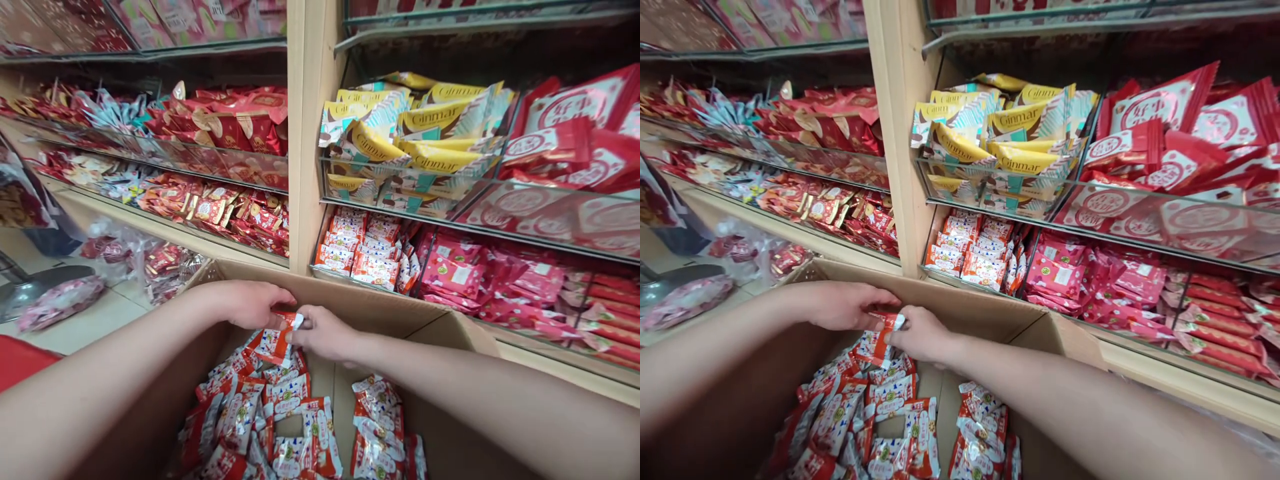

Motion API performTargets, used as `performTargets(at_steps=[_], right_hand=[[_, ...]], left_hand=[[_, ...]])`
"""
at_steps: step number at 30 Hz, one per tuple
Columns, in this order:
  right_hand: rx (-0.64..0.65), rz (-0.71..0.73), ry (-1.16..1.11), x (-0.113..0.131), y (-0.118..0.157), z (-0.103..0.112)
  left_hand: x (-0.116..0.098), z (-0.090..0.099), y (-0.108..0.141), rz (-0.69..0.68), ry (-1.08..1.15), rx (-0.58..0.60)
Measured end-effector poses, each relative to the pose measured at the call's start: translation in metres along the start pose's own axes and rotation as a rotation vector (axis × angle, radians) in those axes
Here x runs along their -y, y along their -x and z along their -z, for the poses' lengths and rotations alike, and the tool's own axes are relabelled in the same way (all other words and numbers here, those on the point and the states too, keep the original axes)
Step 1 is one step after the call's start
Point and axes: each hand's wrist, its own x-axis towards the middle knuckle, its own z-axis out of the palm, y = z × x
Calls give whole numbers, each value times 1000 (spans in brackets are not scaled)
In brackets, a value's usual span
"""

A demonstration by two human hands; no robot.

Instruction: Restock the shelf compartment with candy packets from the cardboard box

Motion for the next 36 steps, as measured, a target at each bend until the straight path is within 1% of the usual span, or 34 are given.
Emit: performTargets(at_steps=[2, 4, 7, 9, 11, 12, 13, 14, 15, 16, 17, 18, 19, 20, 21, 22, 23, 24, 25, 26, 27, 29, 30, 31, 33, 34, 36], right_hand=[[14, 86, -48, 14, 7, 15], [14, 115, -159, 26, 15, 25], [53, 93, -326, 38, 26, 33], [116, 92, -365, 42, 30, 39], [185, 125, -377, 46, 33, 48], [209, 160, -373, 48, 34, 53], [207, 211, -354, 50, 36, 59], [172, 279, -322, 52, 38, 64], [98, 368, -274, 54, 40, 69], [-14, 472, -197, 56, 42, 72], [-150, 585, -91, 58, 44, 74], [-286, 700, 42, 59, 46, 75], [-396, 804, 195, 59, 48, 75], [-468, 884, 355, 60, 49, 74], [-503, 940, 501, 59, 51, 72], [-499, 981, 618, 59, 51, 71], [-473, 1019, 695, 58, 52, 70], [-440, 1055, 730, 57, 51, 69], [-425, 1085, 717, 56, 51, 70], [-439, 1100, 662, 56, 49, 71], [-479, 1087, 574, 55, 48, 72], [-569, 963, 329, 53, 43, 74], [-571, 874, 200, 52, 40, 75], [-528, 790, 87, 51, 38, 76], [-362, 663, -60, 50, 34, 76], [-291, 617, -93, 50, 33, 76], [-219, 562, -95, 49, 31, 77]], left_hand=[[-2, 4, 3, -41, 44, -11], [-4, 7, 5, -96, 121, -21], [-6, 8, 7, -208, 368, -17], [-7, 8, 8, -264, 565, 2], [-9, 7, 10, -285, 722, -1], [-10, 8, 10, -287, 790, -25], [-12, 8, 11, -284, 851, -73], [-15, 10, 12, -276, 905, -137], [-17, 11, 13, -261, 957, -217], [-20, 13, 13, -236, 1008, -297], [-22, 14, 14, -206, 1063, -348], [-24, 16, 15, -178, 1126, -352], [-25, 17, 16, -162, 1195, -312], [-26, 18, 18, -163, 1264, -253], [-27, 18, 19, -179, 1317, -205], [-28, 17, 19, -207, 1350, -185], [-28, 16, 19, -244, 1356, -204], [-28, 15, 19, -281, 1335, -251], [-27, 14, 18, -314, 1295, -307], [-27, 12, 17, -344, 1250, -358], [-26, 11, 15, -372, 1208, -394], [-26, 9, 11, -421, 1149, -431], [-26, 8, 9, -432, 1125, -430], [-27, 7, 8, -436, 1104, -422], [-28, 5, 7, -411, 1068, -403], [-30, 4, 6, -384, 1050, -400], [-33, 1, 5, -336, 1013, -410]])
